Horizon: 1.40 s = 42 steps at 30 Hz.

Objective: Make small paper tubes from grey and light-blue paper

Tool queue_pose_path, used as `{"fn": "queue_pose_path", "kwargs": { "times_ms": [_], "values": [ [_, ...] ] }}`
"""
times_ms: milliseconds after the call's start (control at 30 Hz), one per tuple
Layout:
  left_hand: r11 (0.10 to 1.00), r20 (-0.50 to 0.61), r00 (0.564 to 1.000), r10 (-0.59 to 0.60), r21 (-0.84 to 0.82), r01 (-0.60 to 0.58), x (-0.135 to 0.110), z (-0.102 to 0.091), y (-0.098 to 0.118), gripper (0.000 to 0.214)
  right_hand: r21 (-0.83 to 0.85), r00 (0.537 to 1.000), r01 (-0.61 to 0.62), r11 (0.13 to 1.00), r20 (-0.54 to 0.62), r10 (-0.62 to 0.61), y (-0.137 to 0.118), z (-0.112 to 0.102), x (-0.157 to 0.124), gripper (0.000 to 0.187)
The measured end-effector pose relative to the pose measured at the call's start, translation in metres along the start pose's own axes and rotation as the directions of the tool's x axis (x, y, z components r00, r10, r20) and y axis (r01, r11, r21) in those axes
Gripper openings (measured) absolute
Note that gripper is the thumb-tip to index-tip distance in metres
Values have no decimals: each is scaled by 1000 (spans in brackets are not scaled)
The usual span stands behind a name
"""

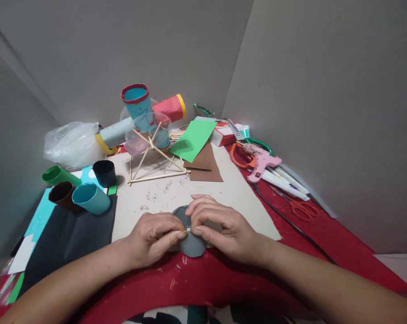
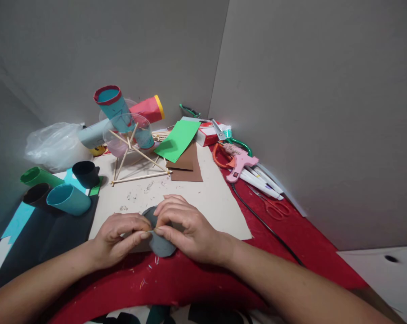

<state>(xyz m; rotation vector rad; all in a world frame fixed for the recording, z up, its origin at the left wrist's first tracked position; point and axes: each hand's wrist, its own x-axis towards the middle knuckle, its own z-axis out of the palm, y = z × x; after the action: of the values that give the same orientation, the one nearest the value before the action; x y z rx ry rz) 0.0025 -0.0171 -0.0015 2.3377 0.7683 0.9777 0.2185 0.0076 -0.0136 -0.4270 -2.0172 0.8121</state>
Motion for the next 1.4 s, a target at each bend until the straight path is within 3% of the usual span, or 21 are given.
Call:
{"fn": "queue_pose_path", "kwargs": {
  "times_ms": [100,233,400,633,800,1000,1133,1267,1400],
  "values": [
    [1000,-77,997,-10,17,11,-1,-2,-2,18,76,995,-77,994,-60,82,1,-4,1,19],
    [987,-92,983,-159,1,160,1,-5,3,12,109,992,-111,988,-53,118,3,-7,3,20],
    [959,-7,962,-275,-79,273,5,-4,10,13,-10,998,43,999,-53,-43,0,-5,5,4],
    [962,13,965,-260,-86,261,5,-1,10,14,-247,981,193,950,20,-194,-4,-5,2,8],
    [987,-7,993,-120,-112,118,7,-2,5,6,-292,987,163,942,47,-156,-6,-8,3,12],
    [981,35,995,-92,-166,97,6,0,5,14,-315,980,199,928,78,-184,-6,-7,0,11],
    [985,78,993,-91,-139,101,5,-1,8,16,-251,984,162,954,119,-136,-7,-7,-1,13],
    [985,49,990,-131,-104,136,5,-4,4,11,-110,994,77,991,79,-69,-6,-9,2,14],
    [973,46,980,-195,-114,199,5,-6,3,17,-135,997,74,988,47,-69,-3,-10,4,10]
  ]
}}
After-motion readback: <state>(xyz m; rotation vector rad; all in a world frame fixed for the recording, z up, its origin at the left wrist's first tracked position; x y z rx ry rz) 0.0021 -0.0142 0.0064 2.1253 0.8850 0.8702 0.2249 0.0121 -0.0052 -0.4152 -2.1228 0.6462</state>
